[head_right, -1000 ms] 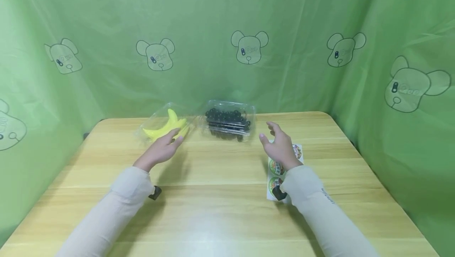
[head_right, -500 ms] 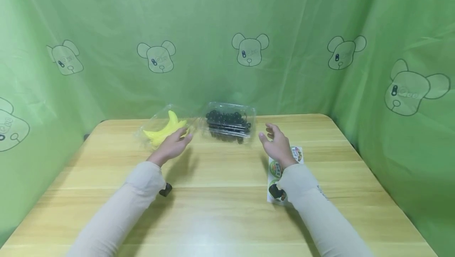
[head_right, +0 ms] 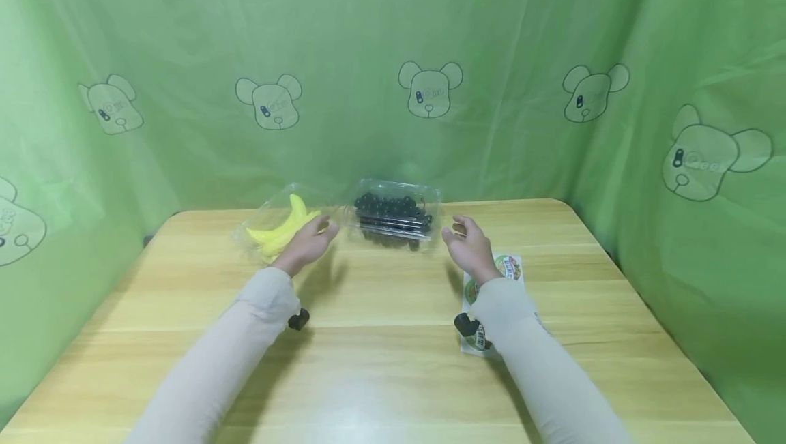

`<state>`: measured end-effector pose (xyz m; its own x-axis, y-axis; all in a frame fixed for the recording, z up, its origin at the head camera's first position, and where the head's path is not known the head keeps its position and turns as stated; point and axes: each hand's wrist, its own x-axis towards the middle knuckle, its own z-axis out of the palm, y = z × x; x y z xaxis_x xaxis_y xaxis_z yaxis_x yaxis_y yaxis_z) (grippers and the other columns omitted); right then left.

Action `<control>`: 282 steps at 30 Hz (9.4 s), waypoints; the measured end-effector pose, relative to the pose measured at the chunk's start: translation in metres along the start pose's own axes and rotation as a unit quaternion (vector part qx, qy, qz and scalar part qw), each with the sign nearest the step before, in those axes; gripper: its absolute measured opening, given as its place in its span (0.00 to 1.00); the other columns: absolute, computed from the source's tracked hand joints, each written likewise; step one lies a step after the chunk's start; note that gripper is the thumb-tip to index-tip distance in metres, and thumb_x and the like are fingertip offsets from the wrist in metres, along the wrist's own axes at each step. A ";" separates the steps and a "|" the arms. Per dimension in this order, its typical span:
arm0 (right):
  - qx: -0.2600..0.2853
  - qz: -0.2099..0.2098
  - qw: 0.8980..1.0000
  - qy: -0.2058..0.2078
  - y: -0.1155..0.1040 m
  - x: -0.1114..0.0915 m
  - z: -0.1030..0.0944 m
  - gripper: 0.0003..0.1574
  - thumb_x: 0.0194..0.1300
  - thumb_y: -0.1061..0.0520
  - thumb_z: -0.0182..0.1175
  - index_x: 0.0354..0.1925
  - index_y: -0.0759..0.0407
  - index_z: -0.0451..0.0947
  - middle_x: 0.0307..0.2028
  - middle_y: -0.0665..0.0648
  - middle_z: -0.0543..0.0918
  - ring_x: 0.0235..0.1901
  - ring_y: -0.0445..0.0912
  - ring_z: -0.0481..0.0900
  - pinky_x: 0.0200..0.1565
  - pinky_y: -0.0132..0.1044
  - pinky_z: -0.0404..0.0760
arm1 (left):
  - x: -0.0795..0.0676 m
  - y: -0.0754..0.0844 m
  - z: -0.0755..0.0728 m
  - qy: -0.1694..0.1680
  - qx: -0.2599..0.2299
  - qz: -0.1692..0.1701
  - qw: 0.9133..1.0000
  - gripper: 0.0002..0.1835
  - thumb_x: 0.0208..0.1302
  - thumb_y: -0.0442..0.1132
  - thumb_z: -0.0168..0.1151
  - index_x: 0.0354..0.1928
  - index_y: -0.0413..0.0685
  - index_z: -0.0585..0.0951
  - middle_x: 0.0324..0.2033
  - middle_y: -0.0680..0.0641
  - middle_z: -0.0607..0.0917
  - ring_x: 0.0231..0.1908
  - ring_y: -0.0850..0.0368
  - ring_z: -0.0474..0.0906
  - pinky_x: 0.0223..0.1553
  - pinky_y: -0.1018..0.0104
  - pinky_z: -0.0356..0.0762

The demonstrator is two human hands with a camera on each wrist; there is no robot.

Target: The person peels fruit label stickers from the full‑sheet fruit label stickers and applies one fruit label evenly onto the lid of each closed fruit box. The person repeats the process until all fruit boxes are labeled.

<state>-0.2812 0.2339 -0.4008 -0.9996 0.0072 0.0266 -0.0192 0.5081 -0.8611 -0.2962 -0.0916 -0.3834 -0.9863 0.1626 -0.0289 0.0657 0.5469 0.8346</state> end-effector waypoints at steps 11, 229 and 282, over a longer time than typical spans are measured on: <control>0.017 0.021 1.000 0.007 0.001 0.011 0.012 0.39 0.74 0.44 0.49 0.74 0.60 0.52 0.68 0.65 0.64 0.66 0.62 0.62 0.64 0.53 0.67 | 0.016 -0.006 0.008 -0.005 -0.037 -0.013 0.999 0.34 0.76 0.54 0.41 0.74 0.38 0.55 0.72 0.40 0.59 0.70 0.41 0.54 0.71 0.50 0.50; 0.170 0.052 0.984 0.014 0.002 0.010 0.019 0.21 0.72 0.70 0.35 0.61 0.79 0.56 0.59 0.72 0.64 0.58 0.59 0.67 0.63 0.43 0.70 | -0.001 0.015 0.029 0.005 -0.305 -0.050 0.951 0.27 0.73 0.36 0.50 0.69 0.31 0.59 0.67 0.34 0.65 0.65 0.40 0.64 0.60 0.44 0.69; 0.130 0.025 0.991 -0.028 -0.012 -0.028 0.014 0.21 0.75 0.66 0.36 0.60 0.78 0.57 0.55 0.70 0.68 0.59 0.59 0.68 0.63 0.43 0.69 | -0.034 0.003 0.017 0.036 -0.265 -0.076 0.960 0.23 0.67 0.28 0.55 0.64 0.34 0.70 0.48 0.38 0.80 0.44 0.48 0.79 0.54 0.46 0.74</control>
<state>-0.2537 0.2154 -0.3986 -0.9989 -0.0243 -0.0408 0.0328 0.2691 -0.9625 -0.2599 -0.0818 -0.3892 -0.9876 0.0454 -0.1501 -0.1472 0.0608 0.9872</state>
